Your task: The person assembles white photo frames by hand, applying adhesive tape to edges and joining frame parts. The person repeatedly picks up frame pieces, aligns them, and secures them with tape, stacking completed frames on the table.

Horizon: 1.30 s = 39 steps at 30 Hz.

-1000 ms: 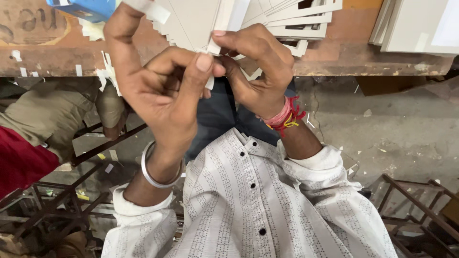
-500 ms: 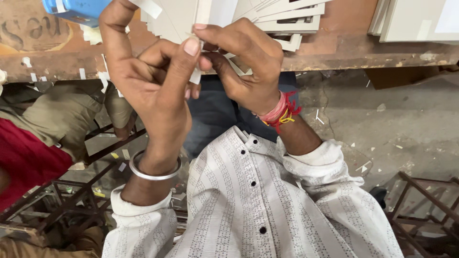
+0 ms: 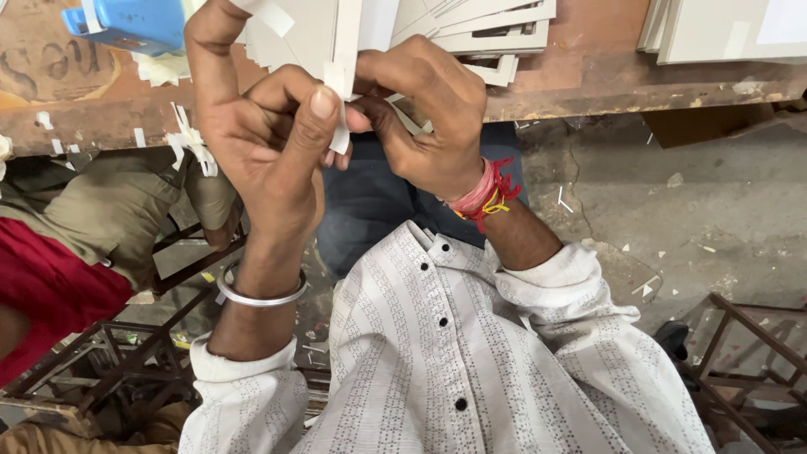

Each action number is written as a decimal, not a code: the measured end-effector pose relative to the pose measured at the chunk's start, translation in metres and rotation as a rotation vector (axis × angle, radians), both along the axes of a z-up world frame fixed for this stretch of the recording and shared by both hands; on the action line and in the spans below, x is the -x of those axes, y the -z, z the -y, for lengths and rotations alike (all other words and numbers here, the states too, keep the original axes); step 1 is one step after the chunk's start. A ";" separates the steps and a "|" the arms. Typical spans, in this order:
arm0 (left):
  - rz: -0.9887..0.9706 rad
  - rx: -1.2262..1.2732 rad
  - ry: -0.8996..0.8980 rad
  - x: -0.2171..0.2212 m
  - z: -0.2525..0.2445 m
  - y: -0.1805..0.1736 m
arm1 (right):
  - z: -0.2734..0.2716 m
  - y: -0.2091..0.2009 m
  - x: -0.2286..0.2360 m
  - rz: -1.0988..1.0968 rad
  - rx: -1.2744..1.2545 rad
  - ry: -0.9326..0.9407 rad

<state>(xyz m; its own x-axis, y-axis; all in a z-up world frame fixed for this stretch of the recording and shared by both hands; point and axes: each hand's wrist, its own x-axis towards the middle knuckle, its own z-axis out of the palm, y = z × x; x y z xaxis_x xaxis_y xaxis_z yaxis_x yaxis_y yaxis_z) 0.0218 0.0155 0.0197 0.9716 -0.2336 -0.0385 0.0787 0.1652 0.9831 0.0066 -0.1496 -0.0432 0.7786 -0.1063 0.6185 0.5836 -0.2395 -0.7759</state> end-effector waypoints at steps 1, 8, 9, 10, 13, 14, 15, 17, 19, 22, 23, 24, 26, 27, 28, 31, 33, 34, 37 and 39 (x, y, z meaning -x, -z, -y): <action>-0.030 -0.006 -0.015 0.000 0.000 -0.001 | 0.000 0.001 -0.001 0.008 0.004 0.002; -0.066 0.009 -0.034 0.000 0.002 -0.004 | -0.003 0.003 -0.001 0.032 -0.009 0.011; -0.078 0.012 -0.039 0.000 0.003 -0.005 | -0.004 0.003 0.000 0.036 -0.002 0.018; -0.079 0.019 -0.034 0.000 0.004 -0.006 | -0.004 0.003 0.000 0.039 0.005 0.025; -0.080 0.041 -0.019 0.001 0.005 -0.010 | -0.004 0.003 0.001 0.052 0.033 0.046; -0.092 0.040 -0.022 0.001 0.005 -0.011 | -0.005 0.003 0.000 0.060 0.037 0.051; -0.104 0.038 -0.025 0.001 0.005 -0.013 | -0.005 0.003 0.000 0.069 0.041 0.057; -0.137 0.015 -0.037 0.002 0.004 -0.015 | -0.006 0.003 -0.001 0.076 0.050 0.069; -0.134 -0.012 -0.030 0.001 0.004 -0.016 | -0.006 0.003 -0.002 0.077 0.059 0.081; -0.104 -0.032 -0.017 -0.001 0.004 -0.016 | -0.005 0.000 -0.002 0.088 0.085 0.081; -0.104 -0.035 -0.022 -0.001 0.004 -0.016 | -0.004 -0.002 -0.002 0.092 0.099 0.080; -0.105 -0.039 -0.026 -0.001 0.004 -0.015 | -0.003 -0.004 -0.002 0.095 0.113 0.078; -0.113 -0.039 -0.042 -0.001 0.005 -0.014 | -0.001 -0.009 -0.001 0.087 0.140 0.075; -0.112 -0.034 -0.047 -0.001 0.005 -0.013 | 0.000 -0.011 0.000 0.075 0.153 0.073; -0.100 -0.021 -0.050 0.000 0.005 -0.012 | 0.000 -0.013 0.000 0.063 0.166 0.071; -0.086 0.004 -0.038 0.003 0.004 -0.006 | 0.002 -0.017 0.002 0.051 0.188 0.072; -0.073 -0.016 -0.034 0.003 0.001 0.001 | 0.002 -0.017 0.003 0.039 0.175 0.066; -0.060 -0.044 -0.038 0.004 -0.001 0.006 | 0.002 -0.017 0.004 0.039 0.173 0.059; 0.050 -0.102 -0.111 0.007 -0.004 0.030 | 0.002 -0.017 0.006 0.036 0.176 0.042; 0.127 -0.107 -0.093 0.006 -0.004 0.052 | 0.003 -0.017 0.007 0.006 0.180 0.048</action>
